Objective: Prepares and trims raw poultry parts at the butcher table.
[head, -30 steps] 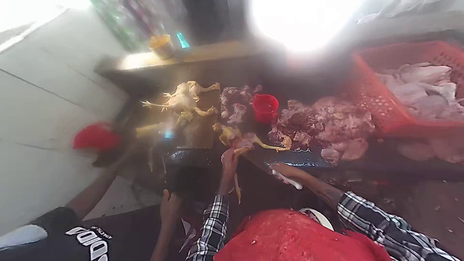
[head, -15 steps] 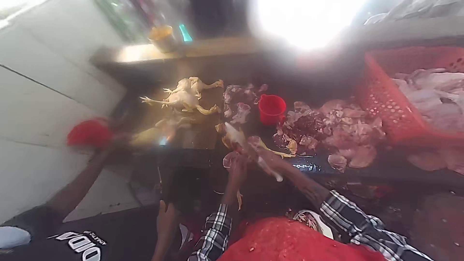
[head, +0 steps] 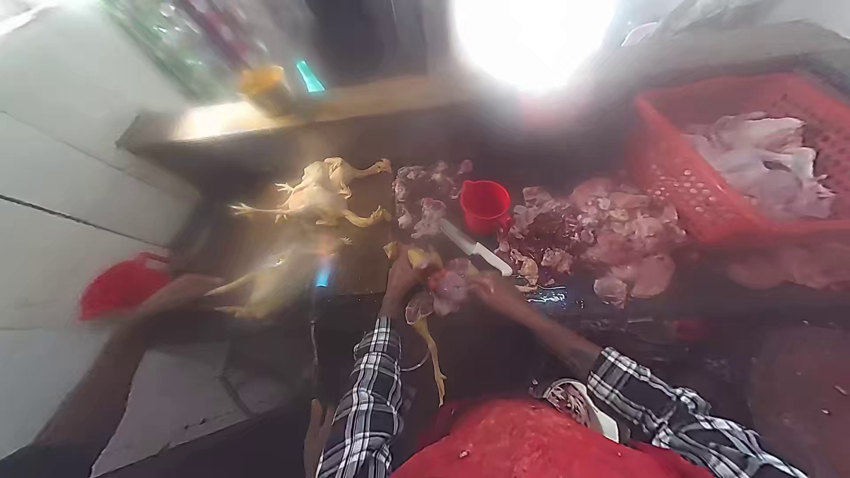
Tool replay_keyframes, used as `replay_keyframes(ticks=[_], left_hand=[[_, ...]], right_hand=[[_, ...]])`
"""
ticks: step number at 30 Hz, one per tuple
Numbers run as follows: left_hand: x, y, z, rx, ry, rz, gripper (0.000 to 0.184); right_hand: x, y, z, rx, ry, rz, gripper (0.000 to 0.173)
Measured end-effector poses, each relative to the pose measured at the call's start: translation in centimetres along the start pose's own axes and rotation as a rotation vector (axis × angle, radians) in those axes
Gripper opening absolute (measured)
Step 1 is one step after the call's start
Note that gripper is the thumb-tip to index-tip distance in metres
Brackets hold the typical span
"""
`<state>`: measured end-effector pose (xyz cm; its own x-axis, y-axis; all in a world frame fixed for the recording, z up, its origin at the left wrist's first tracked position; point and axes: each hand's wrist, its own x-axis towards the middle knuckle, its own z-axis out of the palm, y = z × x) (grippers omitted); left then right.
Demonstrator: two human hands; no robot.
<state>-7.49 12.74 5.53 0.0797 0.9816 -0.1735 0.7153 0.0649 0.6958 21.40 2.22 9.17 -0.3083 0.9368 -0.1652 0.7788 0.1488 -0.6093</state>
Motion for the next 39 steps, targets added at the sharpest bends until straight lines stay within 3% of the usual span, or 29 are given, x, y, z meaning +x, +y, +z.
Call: replay_keyframes(ticks=[2, 6, 8, 10, 13, 17, 21, 23, 28, 35, 39], left_hand=[[0.0, 1.6, -0.5, -0.077, 0.026, -0.102, 0.068], [-4.1, 7.5, -2.9, -0.359, 0.22, -0.091, 0.064], [-5.9, 9.0, -3.0, -0.691, 0.262, -0.104, 0.053], [-6.8, 9.8, -2.8, -1.114, 0.193, -0.208, 0.042], [-8.4, 9.9, -2.3, -1.563, 0.071, -0.323, 0.063], [-10.0, 10.9, -4.4, -1.379, 0.255, -0.161, 0.051], [-12.0, 14.3, -6.1, -1.042, 0.449, -0.007, 0.044], [-12.8, 16.5, -6.2, -0.988, 0.514, 0.057, 0.043], [-12.9, 17.4, -6.7, -0.816, 0.615, 0.305, 0.049], [-14.7, 18.9, -7.8, -0.788, 0.697, 0.342, 0.05], [-15.0, 18.6, -7.6, -0.749, 0.697, 0.38, 0.052]], right_hand=[[-1.1, -1.9, 4.0, 0.246, -0.133, -0.087, 0.041], [-1.8, -5.9, 6.2, 0.378, 0.004, -0.071, 0.046], [-1.8, -6.6, 5.5, 0.379, 0.074, -0.051, 0.045], [-1.5, -7.1, 4.3, 0.369, 0.098, -0.064, 0.046], [-1.5, -8.0, 3.6, 0.38, 0.067, -0.103, 0.045], [-3.7, -10.0, 0.3, 0.104, -0.04, -0.042, 0.048], [-5.1, -12.3, -5.2, -0.081, 0.334, -0.152, 0.044], [-3.9, -13.4, -7.0, -0.138, 0.419, -0.212, 0.043], [-3.9, -16.0, -9.8, -0.198, 0.361, -0.217, 0.036], [-4.4, -16.1, -10.7, -0.188, 0.318, -0.295, 0.034], [-4.0, -17.1, -10.3, -0.262, 0.232, -0.225, 0.035]])
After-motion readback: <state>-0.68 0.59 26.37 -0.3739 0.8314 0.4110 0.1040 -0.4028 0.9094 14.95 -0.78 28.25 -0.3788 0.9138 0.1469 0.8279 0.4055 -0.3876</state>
